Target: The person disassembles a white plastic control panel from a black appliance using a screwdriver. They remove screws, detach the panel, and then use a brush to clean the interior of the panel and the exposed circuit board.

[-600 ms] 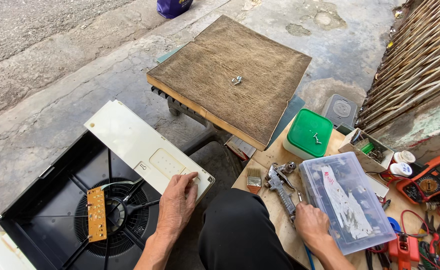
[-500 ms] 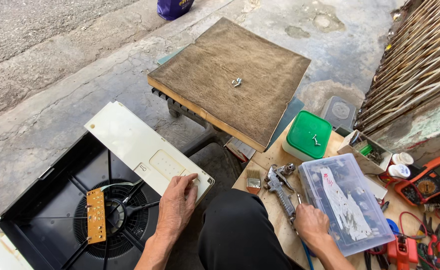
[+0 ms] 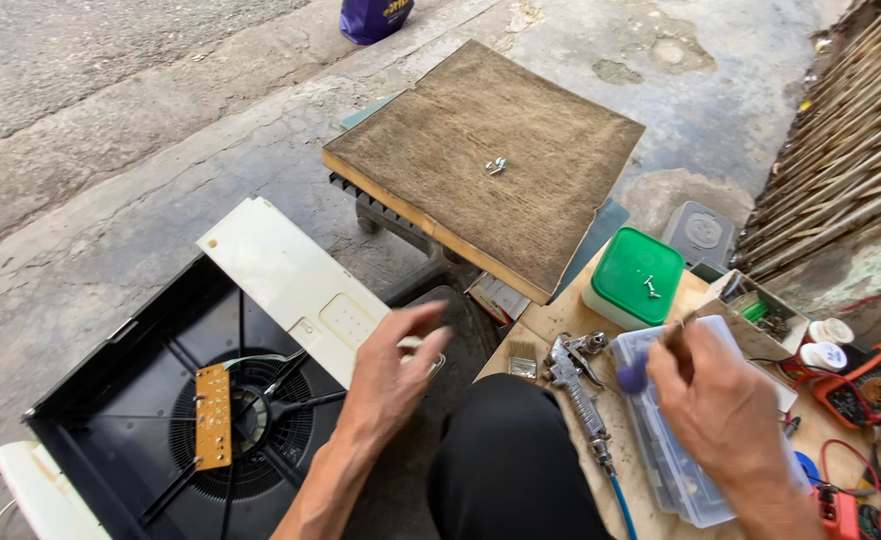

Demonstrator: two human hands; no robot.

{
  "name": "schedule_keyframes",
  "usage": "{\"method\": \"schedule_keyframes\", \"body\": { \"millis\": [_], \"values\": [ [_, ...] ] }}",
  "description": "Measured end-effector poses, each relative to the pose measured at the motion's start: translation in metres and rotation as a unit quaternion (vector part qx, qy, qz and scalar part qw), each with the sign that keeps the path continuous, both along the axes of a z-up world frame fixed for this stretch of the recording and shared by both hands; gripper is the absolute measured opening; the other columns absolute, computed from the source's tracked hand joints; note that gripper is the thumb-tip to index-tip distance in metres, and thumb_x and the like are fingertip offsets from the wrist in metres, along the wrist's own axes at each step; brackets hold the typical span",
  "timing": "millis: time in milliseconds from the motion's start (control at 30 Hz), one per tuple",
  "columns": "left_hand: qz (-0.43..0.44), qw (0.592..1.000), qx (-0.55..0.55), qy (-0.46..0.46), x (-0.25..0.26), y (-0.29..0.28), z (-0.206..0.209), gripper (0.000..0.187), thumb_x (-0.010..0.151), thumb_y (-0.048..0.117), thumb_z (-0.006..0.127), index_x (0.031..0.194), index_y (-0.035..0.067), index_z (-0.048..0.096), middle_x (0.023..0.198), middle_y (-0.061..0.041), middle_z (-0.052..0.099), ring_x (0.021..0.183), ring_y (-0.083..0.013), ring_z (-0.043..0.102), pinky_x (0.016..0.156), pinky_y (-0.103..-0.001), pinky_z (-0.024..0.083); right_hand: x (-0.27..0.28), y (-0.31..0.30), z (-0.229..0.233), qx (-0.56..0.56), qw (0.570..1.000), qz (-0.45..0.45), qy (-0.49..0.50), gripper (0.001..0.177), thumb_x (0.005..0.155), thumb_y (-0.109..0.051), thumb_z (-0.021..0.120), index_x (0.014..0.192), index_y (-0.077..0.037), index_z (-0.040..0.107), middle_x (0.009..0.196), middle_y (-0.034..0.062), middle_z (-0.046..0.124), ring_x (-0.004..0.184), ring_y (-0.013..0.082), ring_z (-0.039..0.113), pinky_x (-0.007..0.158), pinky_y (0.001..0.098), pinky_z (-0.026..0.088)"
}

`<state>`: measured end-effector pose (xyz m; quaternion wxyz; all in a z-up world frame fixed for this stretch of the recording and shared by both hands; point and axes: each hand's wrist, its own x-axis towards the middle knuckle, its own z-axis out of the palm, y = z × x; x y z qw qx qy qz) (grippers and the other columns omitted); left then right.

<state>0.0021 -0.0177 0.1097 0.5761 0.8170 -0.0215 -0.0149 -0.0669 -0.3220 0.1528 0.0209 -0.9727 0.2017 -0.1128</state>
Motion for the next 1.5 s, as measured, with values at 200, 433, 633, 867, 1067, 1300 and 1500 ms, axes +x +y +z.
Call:
{"method": "schedule_keyframes", "body": {
  "millis": [200, 433, 633, 867, 1067, 1300, 1500],
  "values": [
    [-0.143, 0.962, -0.213, -0.095, -0.023, -0.019, 0.121, 0.048, 0.091, 0.030, 0.070, 0.135, 0.010, 0.067, 0.117, 0.001, 0.068, 0.080, -0.0050, 0.058, 0.076, -0.021, 0.052, 0.041, 0.109, 0.093, 0.026, 0.907, 0.414, -0.080, 0.016, 0.094, -0.017, 0.056, 0.108, -0.013, 0.063, 0.100, 0.0058, 0.069, 0.092, 0.0302, 0.067, 0.078, 0.0475, 0.051],
    [0.186, 0.870, -0.454, 0.054, -0.006, 0.004, 0.062, 0.025, 0.097, 0.021, 0.069, 0.110, 0.001, 0.078, 0.085, -0.008, 0.070, 0.066, -0.0100, 0.057, 0.063, -0.023, 0.051, 0.067, 0.144, 0.057, 0.300, 0.855, 0.389, 0.163, 0.027, 0.094, -0.032, 0.060, 0.115, -0.016, 0.055, 0.097, 0.0056, 0.072, 0.080, 0.0254, 0.068, 0.072, 0.0386, 0.053],
    [0.274, 0.602, -0.724, 0.197, 0.004, -0.015, -0.034, 0.017, 0.093, 0.009, 0.073, 0.108, 0.004, 0.069, 0.096, -0.011, 0.076, 0.073, -0.0106, 0.071, 0.068, -0.022, 0.061, 0.053, 0.141, 0.013, 0.763, 0.548, 0.340, 0.027, 0.061, 0.084, -0.013, 0.077, 0.139, -0.001, 0.053, 0.116, 0.0184, 0.068, 0.102, 0.0263, 0.070, 0.095, 0.0375, 0.058],
    [0.166, 0.734, -0.580, 0.312, -0.005, -0.022, -0.028, 0.028, 0.090, 0.029, 0.079, 0.104, 0.005, 0.075, 0.082, -0.005, 0.073, 0.070, -0.0118, 0.067, 0.065, -0.024, 0.054, 0.068, 0.137, -0.031, 0.612, 0.715, 0.338, 0.000, 0.017, 0.095, -0.010, 0.067, 0.111, -0.007, 0.064, 0.121, 0.0077, 0.067, 0.103, 0.0146, 0.072, 0.090, 0.0272, 0.064],
    [0.202, 0.953, 0.004, 0.227, -0.033, 0.023, -0.017, 0.040, 0.097, 0.050, 0.053, 0.097, 0.020, 0.079, 0.092, 0.002, 0.082, 0.084, -0.0120, 0.076, 0.075, -0.029, 0.053, 0.076, 0.134, -0.080, 0.629, 0.747, 0.213, -0.018, 0.018, 0.102, -0.021, 0.054, 0.108, -0.004, 0.055, 0.100, 0.0170, 0.077, 0.083, 0.0268, 0.083, 0.080, 0.0348, 0.071],
    [0.178, 0.972, 0.117, 0.100, -0.037, 0.028, -0.105, 0.013, 0.093, 0.038, 0.068, 0.102, 0.029, 0.068, 0.076, 0.012, 0.066, 0.072, -0.0096, 0.062, 0.072, -0.031, 0.051, 0.075, 0.151, -0.084, 0.537, 0.834, 0.123, 0.017, 0.016, 0.095, -0.017, 0.069, 0.106, -0.010, 0.059, 0.091, 0.0089, 0.083, 0.084, 0.0174, 0.086, 0.083, 0.0271, 0.069],
    [0.154, 0.978, 0.074, 0.117, -0.033, 0.036, -0.109, 0.010, 0.095, 0.033, 0.069, 0.104, 0.028, 0.070, 0.078, 0.011, 0.061, 0.072, -0.0082, 0.057, 0.070, -0.030, 0.048, 0.079, 0.151, -0.107, 0.524, 0.839, 0.146, -0.010, 0.017, 0.092, -0.015, 0.072, 0.106, -0.011, 0.063, 0.097, 0.0060, 0.084, 0.091, 0.0169, 0.085, 0.090, 0.0275, 0.065]
  ]
}}
